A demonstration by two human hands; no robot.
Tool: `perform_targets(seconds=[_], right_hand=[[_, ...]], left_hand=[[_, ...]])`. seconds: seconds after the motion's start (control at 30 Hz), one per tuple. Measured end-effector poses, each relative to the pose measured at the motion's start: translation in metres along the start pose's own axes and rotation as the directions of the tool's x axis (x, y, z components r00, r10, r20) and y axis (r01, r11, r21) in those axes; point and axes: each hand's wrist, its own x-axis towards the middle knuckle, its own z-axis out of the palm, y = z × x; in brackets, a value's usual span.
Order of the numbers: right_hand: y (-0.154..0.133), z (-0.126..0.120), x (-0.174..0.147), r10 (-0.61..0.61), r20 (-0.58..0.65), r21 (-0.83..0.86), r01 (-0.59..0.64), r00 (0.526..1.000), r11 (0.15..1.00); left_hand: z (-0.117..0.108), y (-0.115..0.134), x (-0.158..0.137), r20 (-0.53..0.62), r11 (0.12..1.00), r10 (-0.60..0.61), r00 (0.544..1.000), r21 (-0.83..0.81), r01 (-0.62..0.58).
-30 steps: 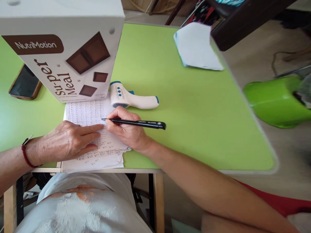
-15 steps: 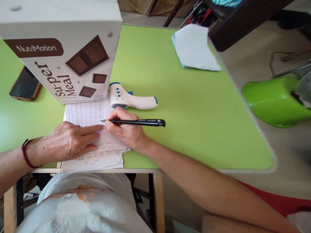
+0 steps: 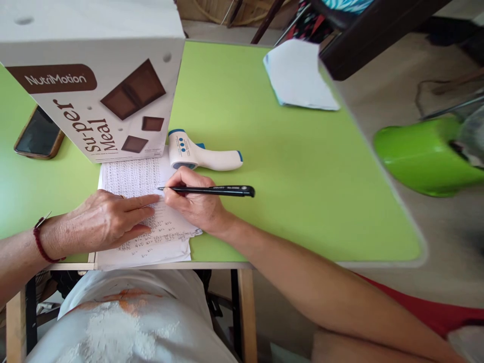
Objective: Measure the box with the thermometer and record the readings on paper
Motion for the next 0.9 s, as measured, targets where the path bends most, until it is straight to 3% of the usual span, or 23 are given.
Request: perform_targets(seconds=[0.53,0.9], right_hand=[[0.0014,0.001,0.0,-0.04,-0.062,-0.002,0.039,0.997,0.999],[0.0,0.0004,0.0011,-0.048,-0.025,0.014,0.049,0.999,0.999]], left_hand=[[-0.0012,-0.0012,-0.0006,0.017,1.0,-0.002,1.0,-0.007,0.003],[-0.0011,-0.0007,-0.0008,0.007,1.0,-0.004,1.0,-0.007,0.004]])
